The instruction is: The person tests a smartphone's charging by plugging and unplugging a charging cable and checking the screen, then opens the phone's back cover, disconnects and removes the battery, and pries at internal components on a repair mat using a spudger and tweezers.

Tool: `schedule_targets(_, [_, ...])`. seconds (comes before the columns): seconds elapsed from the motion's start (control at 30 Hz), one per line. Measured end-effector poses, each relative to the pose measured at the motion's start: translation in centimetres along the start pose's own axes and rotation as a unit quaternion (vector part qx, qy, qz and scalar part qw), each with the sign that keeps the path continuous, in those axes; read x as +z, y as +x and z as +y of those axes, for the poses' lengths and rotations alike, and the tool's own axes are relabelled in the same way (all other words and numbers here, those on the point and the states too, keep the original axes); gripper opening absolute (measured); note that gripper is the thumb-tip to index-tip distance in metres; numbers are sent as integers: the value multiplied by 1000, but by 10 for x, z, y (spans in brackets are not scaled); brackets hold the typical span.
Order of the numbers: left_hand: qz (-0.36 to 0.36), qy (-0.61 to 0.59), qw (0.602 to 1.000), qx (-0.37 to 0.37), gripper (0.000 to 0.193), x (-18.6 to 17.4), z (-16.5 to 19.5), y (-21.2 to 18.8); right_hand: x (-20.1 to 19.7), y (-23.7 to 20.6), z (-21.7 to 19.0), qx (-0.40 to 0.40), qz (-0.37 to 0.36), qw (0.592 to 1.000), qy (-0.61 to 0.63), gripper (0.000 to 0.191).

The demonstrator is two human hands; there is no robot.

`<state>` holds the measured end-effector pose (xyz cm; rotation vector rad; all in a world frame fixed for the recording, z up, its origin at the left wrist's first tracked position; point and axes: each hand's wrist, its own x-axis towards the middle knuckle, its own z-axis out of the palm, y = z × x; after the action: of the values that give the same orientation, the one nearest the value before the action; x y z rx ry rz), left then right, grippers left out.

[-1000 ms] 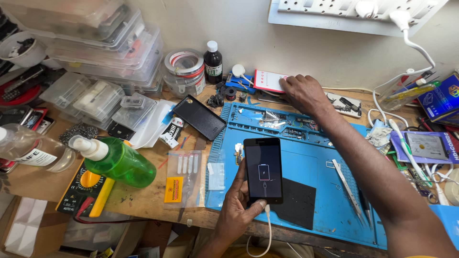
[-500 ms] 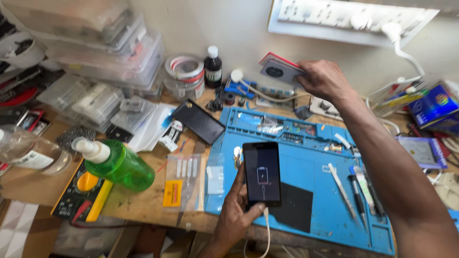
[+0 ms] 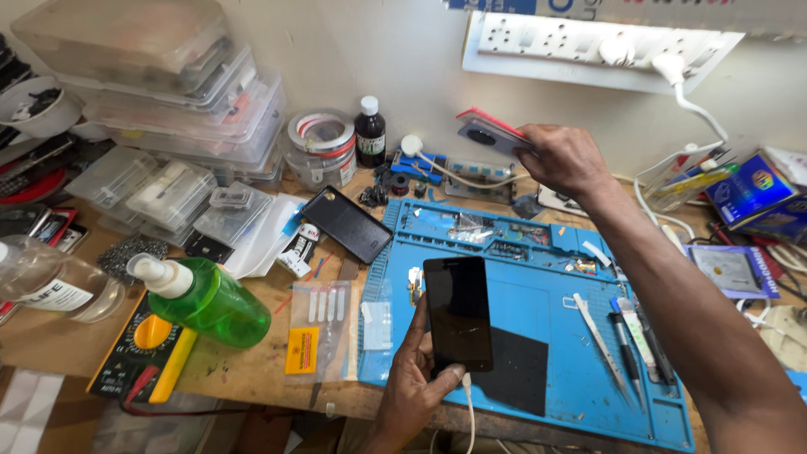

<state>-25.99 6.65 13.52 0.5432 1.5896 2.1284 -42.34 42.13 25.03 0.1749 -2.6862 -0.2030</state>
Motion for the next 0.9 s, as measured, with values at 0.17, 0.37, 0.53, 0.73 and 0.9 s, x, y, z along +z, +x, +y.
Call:
schedule_targets(0.17, [1, 29, 999, 14, 108, 0, -2, 0, 42, -8, -16, -103, 64, 991, -52, 11])
schedule_targets(0.37, [0, 65, 998, 25, 108, -2, -7, 2, 71, -15, -21, -95, 45, 991, -85, 10])
schedule_targets(0.53, [-7, 48, 999, 23, 107, -4, -8, 1, 77, -18, -23, -114, 48, 986, -110, 18])
schedule_targets(0.73, [-29, -15, 999, 27, 105, -4, -7, 0, 65, -18, -38, -82, -17, 987, -134, 33])
schedule_targets(0.9, [-31, 2, 999, 29, 106, -5, -7, -1, 54, -25, -56, -90, 58, 989, -106, 46])
